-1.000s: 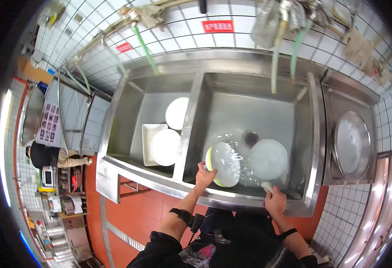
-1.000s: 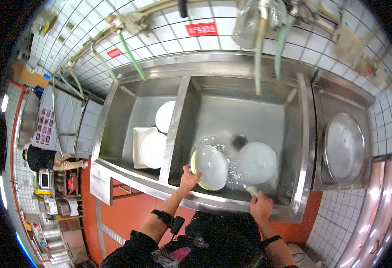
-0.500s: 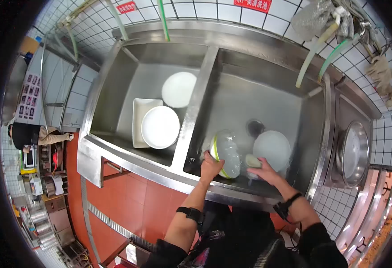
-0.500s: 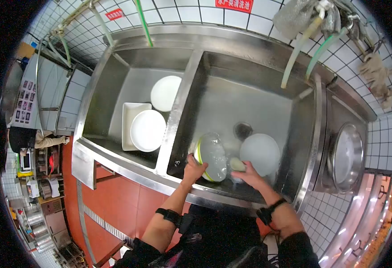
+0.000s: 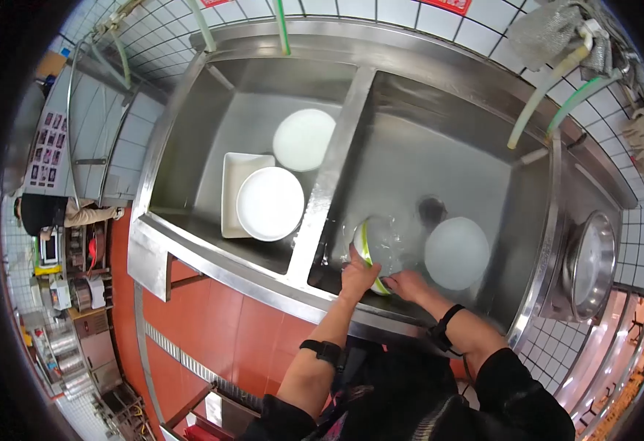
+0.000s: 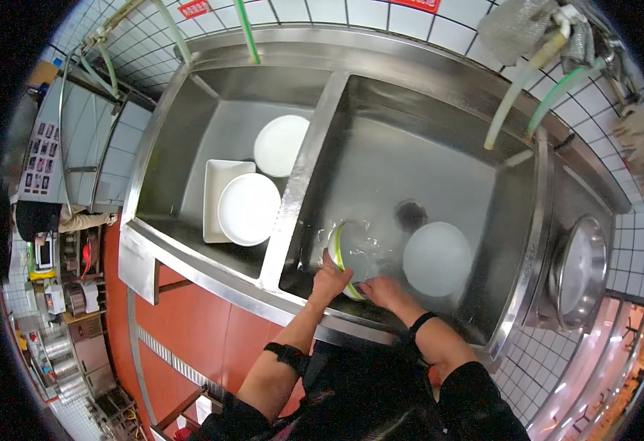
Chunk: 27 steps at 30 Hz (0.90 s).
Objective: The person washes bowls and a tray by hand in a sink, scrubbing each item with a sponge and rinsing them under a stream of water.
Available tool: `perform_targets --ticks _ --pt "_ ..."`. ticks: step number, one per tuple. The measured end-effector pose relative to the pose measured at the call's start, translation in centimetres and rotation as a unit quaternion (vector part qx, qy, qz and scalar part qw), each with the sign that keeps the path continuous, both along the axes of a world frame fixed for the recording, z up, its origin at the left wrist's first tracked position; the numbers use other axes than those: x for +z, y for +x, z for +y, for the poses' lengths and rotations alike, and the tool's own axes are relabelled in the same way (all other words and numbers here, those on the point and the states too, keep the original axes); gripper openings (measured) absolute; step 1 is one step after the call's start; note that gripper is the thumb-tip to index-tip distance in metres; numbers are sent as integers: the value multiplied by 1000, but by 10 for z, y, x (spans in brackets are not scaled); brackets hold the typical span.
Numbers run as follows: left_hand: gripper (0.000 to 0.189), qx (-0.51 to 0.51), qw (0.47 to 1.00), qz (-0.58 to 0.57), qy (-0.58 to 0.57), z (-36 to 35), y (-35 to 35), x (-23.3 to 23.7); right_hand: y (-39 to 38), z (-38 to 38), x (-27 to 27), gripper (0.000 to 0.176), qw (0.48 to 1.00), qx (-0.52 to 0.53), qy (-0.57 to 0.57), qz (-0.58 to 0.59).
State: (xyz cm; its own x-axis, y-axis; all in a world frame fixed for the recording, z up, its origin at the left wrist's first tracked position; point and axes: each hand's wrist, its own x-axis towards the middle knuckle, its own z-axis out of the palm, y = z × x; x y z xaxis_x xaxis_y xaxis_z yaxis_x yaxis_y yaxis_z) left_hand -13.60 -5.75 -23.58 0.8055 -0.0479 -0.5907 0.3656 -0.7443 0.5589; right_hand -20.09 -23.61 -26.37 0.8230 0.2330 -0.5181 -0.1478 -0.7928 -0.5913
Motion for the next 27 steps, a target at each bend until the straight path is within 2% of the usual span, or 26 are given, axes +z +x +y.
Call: perform_targets --ticks 1,3,4,5,6,7,8,9,10,11,12,13,14,15,16,18,19,21,22,24,25,26,27 --pt "110 -13 1000 1 4 0 0 -1 -7 4 -14 30 1000 6 4 -1" --pt "108 -35 999 -1 15 -2 2 0 -18 16 -40 36 993 -95 68 -23" --pt "108 -35 999 -1 18 -4 3 2 -9 19 -27 36 993 -95 71 -23" --pt "107 -28 999 -30 21 -8 2 4 0 18 -14 36 973 -158 113 127" --pt "107 -22 998 -57 23 -11 0 8 9 20 -2 36 925 -216 150 274" --pt "83 -15 996 -81 14 -15 -1 16 13 22 -3 36 924 -218 151 277" --pt "83 -17 997 -78 13 -13 -2 3 16 23 -5 35 822 -319 340 326" --pt "70 -159 963 -199 87 -8 -7 -23 18 25 -7 36 671 -405 509 355" --pt "58 -297 889 -312 155 -2 -13 -39 24 30 0 36 666 -411 508 358" --pt "46 -279 892 -340 100 -1 -9 -36 33 36 16 37 650 -406 562 311" --pt "45 -279 901 -311 117 -1 -8 -35 41 39 23 40 632 -400 612 259" --pt "45 -249 923 -278 91 -4 -5 -31 47 40 13 40 628 -408 611 257" --pt "44 -216 943 -245 67 -8 -3 -26 53 40 2 40 589 -400 635 300" --pt "46 -267 929 -233 104 -8 -1 -18 58 39 -8 41 546 -390 657 344" --pt "46 -273 930 -226 102 -8 -1 -14 65 37 -11 41 541 -396 657 345" --pt "64 -186 977 -103 22 -11 4 -3 81 32 -17 49 627 -409 588 305" --pt "88 -30 999 -7 -8 -22 10 18 85 32 -20 49 621 -415 590 306" --pt "95 -29 999 -8 -14 -23 10 19 99 27 -25 54 835 -289 417 215" --pt "102 -24 999 -10 -21 -24 12 20 104 23 -27 54 832 -294 420 212" --pt "101 -37 999 -6 -6 -26 11 23 107 17 -33 60 944 -103 290 119" --pt "101 -44 999 -9 -7 -26 10 23 92 24 -102 63 975 -92 181 91" --pt "102 -51 999 -10 -10 -26 10 23 92 21 -99 63 973 -102 184 90" --pt "102 -62 998 -8 -9 -28 11 27 91 14 -90 62 980 -82 122 137"
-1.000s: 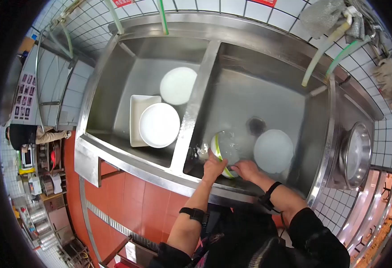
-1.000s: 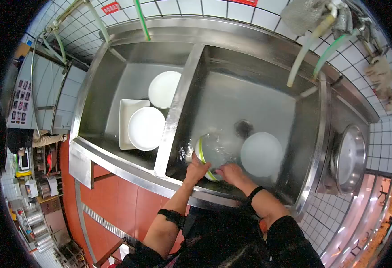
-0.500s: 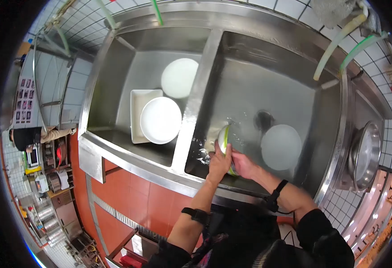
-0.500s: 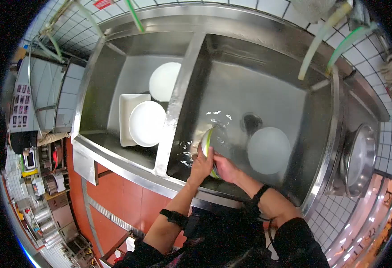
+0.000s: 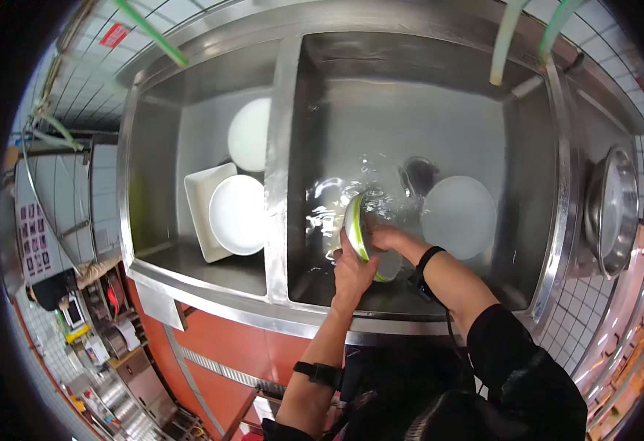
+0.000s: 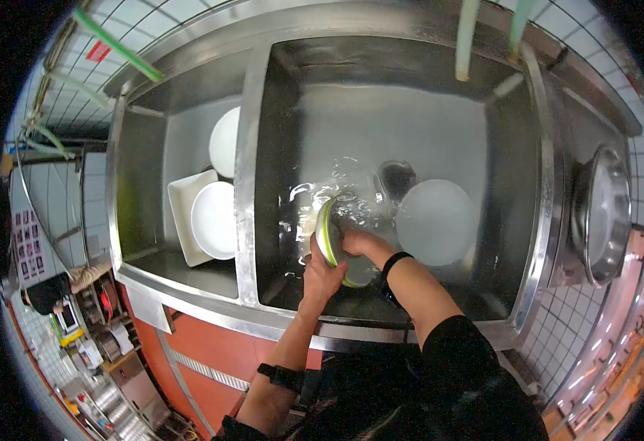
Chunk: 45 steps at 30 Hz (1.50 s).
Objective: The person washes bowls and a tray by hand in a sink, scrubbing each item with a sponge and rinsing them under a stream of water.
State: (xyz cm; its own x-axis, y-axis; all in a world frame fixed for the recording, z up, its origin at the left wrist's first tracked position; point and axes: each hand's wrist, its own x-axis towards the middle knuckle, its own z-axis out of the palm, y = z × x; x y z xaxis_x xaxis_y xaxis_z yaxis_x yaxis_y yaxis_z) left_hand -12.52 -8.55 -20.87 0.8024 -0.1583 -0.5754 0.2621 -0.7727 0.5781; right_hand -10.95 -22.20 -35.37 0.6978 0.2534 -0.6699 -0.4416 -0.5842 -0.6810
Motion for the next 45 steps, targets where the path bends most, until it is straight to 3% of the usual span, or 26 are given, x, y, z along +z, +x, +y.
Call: perform_targets --ticks 1,2,3,5,6,8,9,11,12,14,15,17,18,21,22,24,28,30,31,33,34,37,38,42,45 --pt "101 -6 1000 4 0 -2 1 9 -6 -6 -3 60 997 34 -55 50" --pt "100 -10 1000 7 0 -5 3 14 -21 -7 -47 58 975 180 -123 51" --pt "100 -17 1000 8 -1 -5 3 13 -29 -12 -45 58 976 173 -123 54" --pt "97 -34 999 -16 4 -4 0 9 -44 -15 -30 56 936 310 -120 118" --pt "97 -34 999 -17 2 -4 -1 9 -61 -8 -39 56 936 309 -123 118" --pt "91 -59 997 -48 -6 -5 -2 10 -97 13 -75 56 981 153 -34 113" --pt "91 -60 997 -47 -8 -7 -3 12 -100 13 -77 56 981 152 -36 114" --pt "85 -59 998 -30 -8 -11 0 14 -99 15 -80 59 961 205 96 160" --pt "85 -62 998 -32 -10 -12 -1 12 -98 16 -57 59 962 202 94 158" --pt "80 -57 995 -82 2 -11 -6 0 -99 15 24 53 943 -127 194 238" --pt "80 -59 995 -83 1 -12 -4 -4 -89 7 38 53 943 -129 194 237" --pt "76 -52 995 -80 4 -8 -4 -7 -70 -7 50 36 890 -118 235 372" --pt "74 -46 997 -64 4 -8 -3 -5 -70 -1 49 21 878 -180 264 357" --pt "74 -35 998 -52 0 -5 -1 -8 -65 -4 49 36 848 -181 333 370" --pt "73 -41 997 -61 -5 -6 -1 -6 -60 -6 63 36 847 -181 333 373" --pt "73 -38 998 -58 8 -8 -1 -4 -51 -9 85 20 863 -228 292 344" --pt "73 -50 996 -69 21 -7 0 -1 -60 -8 63 33 847 -238 356 315" --pt "74 -66 995 -64 37 -5 2 -1 -59 -3 60 37 893 -161 314 278" --pt "74 -67 995 -62 37 -4 2 -4 -60 -2 63 37 893 -163 314 279" --pt "74 -70 994 -77 32 -2 0 -8 -66 0 71 43 964 5 183 194" --pt "74 -70 994 -74 30 -3 1 -7 -78 4 36 51 970 78 163 165" --pt "73 -68 995 -60 36 -5 1 -1 -90 10 -11 51 969 119 108 190" --pt "74 -69 996 -54 31 -7 2 1 -106 20 -51 46 972 143 67 173" --pt "79 -72 996 -40 15 -10 4 5 -69 -8 34 45 959 221 40 172" --pt "81 -67 998 -11 12 -11 6 11 -56 -18 33 46 970 215 -53 99"
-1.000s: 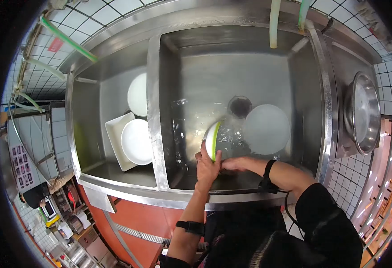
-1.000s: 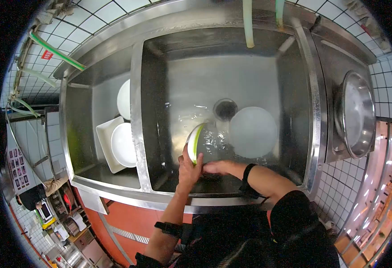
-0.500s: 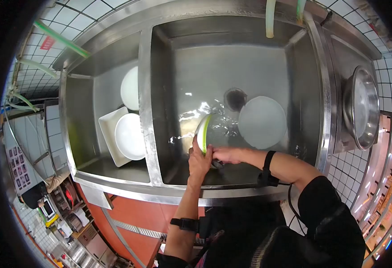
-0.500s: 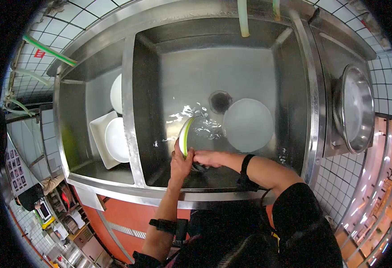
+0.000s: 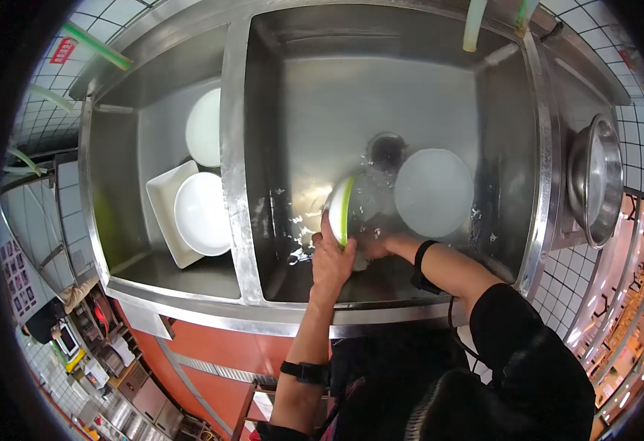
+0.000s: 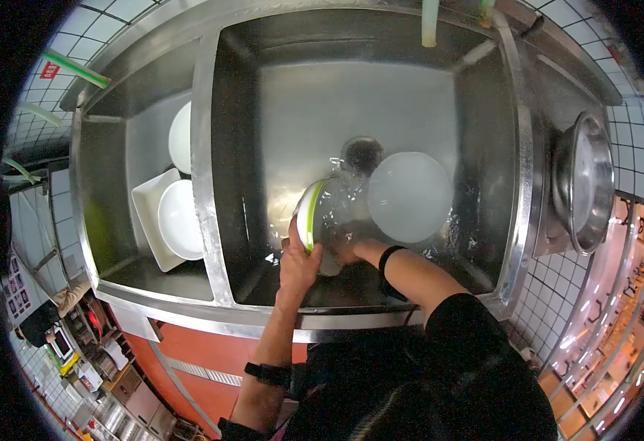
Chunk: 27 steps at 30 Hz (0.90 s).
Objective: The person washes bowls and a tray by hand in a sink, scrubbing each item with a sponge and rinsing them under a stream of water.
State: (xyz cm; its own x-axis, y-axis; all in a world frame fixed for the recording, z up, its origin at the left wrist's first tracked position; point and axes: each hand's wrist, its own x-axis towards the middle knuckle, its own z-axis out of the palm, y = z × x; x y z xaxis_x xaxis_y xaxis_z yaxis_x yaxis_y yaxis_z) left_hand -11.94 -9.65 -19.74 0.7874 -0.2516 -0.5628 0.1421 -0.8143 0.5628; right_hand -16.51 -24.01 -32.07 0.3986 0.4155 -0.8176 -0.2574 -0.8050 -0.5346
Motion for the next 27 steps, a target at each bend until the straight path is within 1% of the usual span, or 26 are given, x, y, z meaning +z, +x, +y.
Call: perform_targets --ticks 1,2,3,4,5,6,7,8,9,10,11,12,13,14,15,16,17,18,19,20,22,23,24,25,26,27 --pt "80 8 1000 18 2 0 2 1 -7 1 -33 49 994 99 -33 -35" --pt "80 9 1000 19 0 1 2 -1 -14 1 -65 53 976 197 -65 -70" --pt "82 8 1000 9 -3 2 1 -2 -9 -1 -66 59 946 292 -98 -104" --pt "84 7 1000 -1 -6 3 0 -4 -6 -5 -65 59 945 294 -100 -103" --pt "84 8 1000 -1 -7 4 0 -4 -3 -10 -64 68 974 165 -116 -104" --pt "86 13 1000 16 -3 5 0 -5 5 -13 -50 79 985 34 -129 -105" --pt "88 18 999 33 1 6 0 -4 14 -13 -30 79 985 36 -130 -106" --pt "88 20 999 32 0 7 0 -5 26 -10 -5 81 984 -34 -130 -118" --pt "89 24 999 26 -1 7 -1 -7 36 -4 8 83 978 -104 -129 -130" --pt "90 28 999 20 -3 7 -2 -9 38 7 -8 83 977 -102 -130 -131" --pt "90 29 999 18 -3 7 -2 -11 42 22 -24 72 936 -253 -132 -207" --pt "90 28 999 23 3 6 -1 -13 45 33 -36 61 866 -397 -129 -276" --pt "90 26 999 28 10 6 -3 -15 57 36 -14 61 866 -396 -129 -277" --pt "90 26 999 27 9 7 -4 -16 69 34 9 56 778 -616 30 -120" --pt "90 37 999 36 -7 8 -4 -18 80 28 27 51 608 -770 187 47" --pt "90 47 998 45 -22 7 -5 -16 78 23 8 51 608 -770 188 44" --pt "90 46 998 42 -24 6 -5 -15 75 16 -13 46 560 -766 291 121" --pt "90 51 998 44 -16 5 -4 -14 79 12 -6 42 503 -746 389 196" --pt "90 56 997 47 -9 5 -5 -13 75 18 2 51 480 -766 386 184" --pt "90 55 997 45 -10 5 -5 -14 72 22 10 51 481 -766 387 182" --pt "89 62 997 14 -44 6 -6 -18 67 28 23 63 587 -734 326 97" --pt "89 60 997 13 -45 6 -7 -18 65 26 33 73 659 -672 330 66" --pt "88 60 997 15 -37 4 -5 -14 60 30 17 73 658 -673 331 64" --pt "88 59 998 17 -28 4 -3 -11 54 39 -14 72 736 -629 242 -55" --pt "88 58 998 15 -26 4 -2 -10 53 47 -32 71 792 -567 145 -172" --pt "88 53 998 11 -26 5 -3 -9 63 47 -22 66 748 -628 189 -104"
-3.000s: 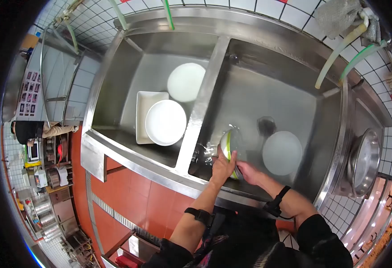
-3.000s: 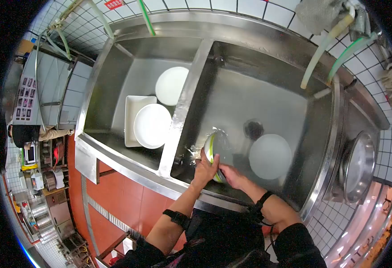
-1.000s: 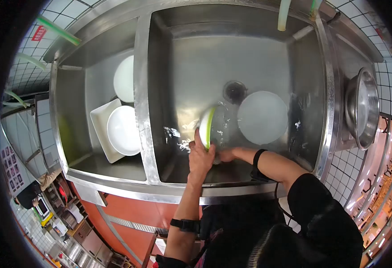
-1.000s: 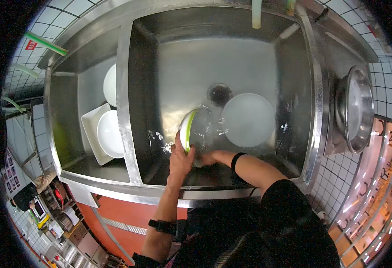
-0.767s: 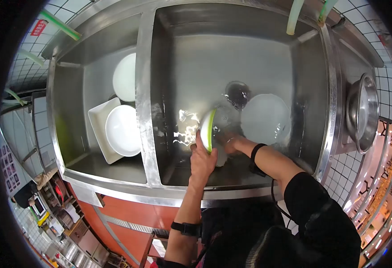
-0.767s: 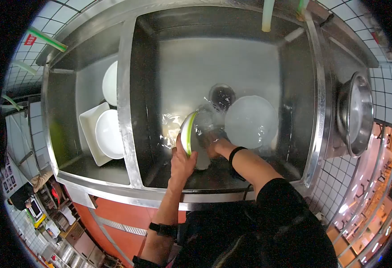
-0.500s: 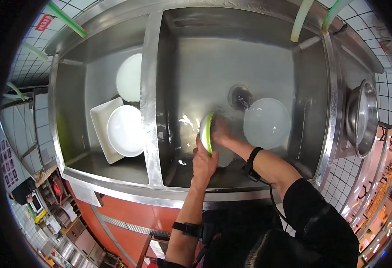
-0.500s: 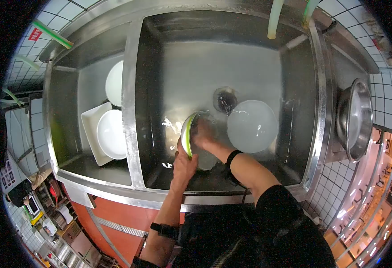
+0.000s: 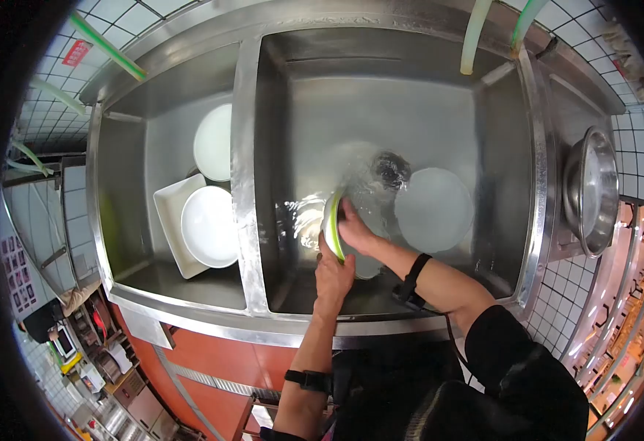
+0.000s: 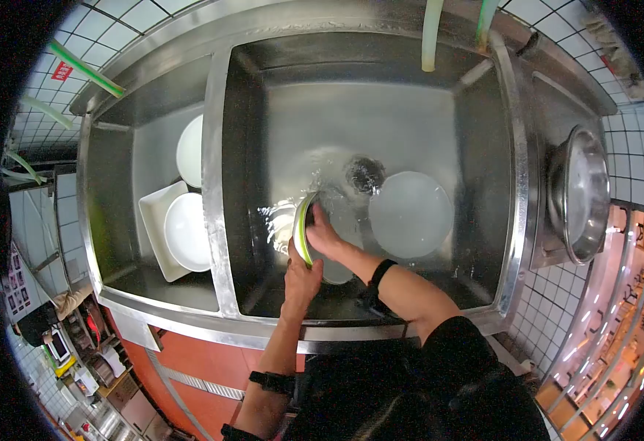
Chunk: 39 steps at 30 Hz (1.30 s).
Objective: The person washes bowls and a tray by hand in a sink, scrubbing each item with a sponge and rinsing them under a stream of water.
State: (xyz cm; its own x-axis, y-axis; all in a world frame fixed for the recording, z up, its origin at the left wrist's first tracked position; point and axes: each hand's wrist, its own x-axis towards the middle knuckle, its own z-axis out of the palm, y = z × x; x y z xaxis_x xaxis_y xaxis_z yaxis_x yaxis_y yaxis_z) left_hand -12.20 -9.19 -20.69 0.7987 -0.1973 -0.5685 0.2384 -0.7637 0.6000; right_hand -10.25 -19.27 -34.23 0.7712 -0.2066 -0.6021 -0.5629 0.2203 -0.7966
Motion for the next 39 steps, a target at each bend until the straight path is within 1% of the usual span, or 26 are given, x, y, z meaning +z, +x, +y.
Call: perform_targets --ticks 1,3,4,5,7,8,10,11,13,14,16,20,22,23,25,26,27,29,31,32,33,34,35,36,37,39 --pt "88 -5 1000 -3 -1 0 -2 1 8 -6 2 66 1000 -1 1 1" --pt "86 -18 1000 2 4 0 -2 2 20 -19 7 61 978 -92 154 106" --pt "85 -29 1000 2 8 -1 -1 2 24 -21 24 50 975 -127 139 122" --pt "85 -29 1000 1 4 -3 0 2 25 -22 19 50 975 -127 136 120" --pt "85 -36 999 6 26 -3 0 3 24 -22 -4 43 993 -42 0 110" --pt "85 -35 999 6 25 -3 0 3 22 -23 -2 43 993 -41 -2 109" --pt "83 -54 998 -20 37 -2 2 11 27 -24 53 39 985 -29 -65 157" --pt "83 -53 998 -19 35 -1 0 8 35 -43 10 39 985 -28 -67 158" --pt "86 -38 998 -41 8 1 -3 0 14 -52 -75 43 920 264 -121 265" --pt "82 -33 998 -45 -1 1 -2 1 11 -55 -49 43 919 266 -123 263" --pt "80 -16 999 -40 -7 4 -2 3 0 -55 34 46 814 445 -333 168" --pt "74 0 1000 -7 -4 5 -2 4 -31 -58 21 50 780 504 -322 184" --pt "73 0 1000 -15 -12 5 -4 2 -46 -61 29 52 727 602 -277 179" --pt "73 -1 1000 -20 -19 5 -6 0 -54 -64 34 52 726 603 -279 177" --pt "75 1 999 -34 -19 5 -8 -9 -72 -72 49 54 792 570 -163 146" --pt "76 7 1000 -13 -3 6 -9 -15 -84 -72 40 57 794 573 -143 140" --pt "77 14 1000 7 13 5 -8 -16 -89 -74 51 57 792 576 -144 140" --pt "77 24 999 19 8 3 -4 -16 -90 -79 88 66 842 510 -41 169" --pt "77 46 991 122 32 2 -3 -25 -89 -83 108 76 829 524 -39 193" --pt "77 51 991 121 33 10 -7 -39 -93 -84 113 74 861 473 21 184" --pt "80 -135 987 45 68 23 -12 -61 -96 -83 118 72 887 419 83 173" --pt "83 -316 943 -34 102 28 -10 -61 -96 -82 128 72 886 425 83 168" --pt "83 -310 944 -35 106 27 -10 -63 -101 -81 139 64 878 468 -33 94" --pt "84 -64 991 119 -13 18 -8 -46 -107 -80 146 57 852 501 -148 19" --pt "85 190 937 259 -134 12 -7 -39 -113 -77 146 57 849 507 -148 18" --pt "86 199 932 269 -137 11 -5 -37 -118 -68 140 49 848 448 -280 46"
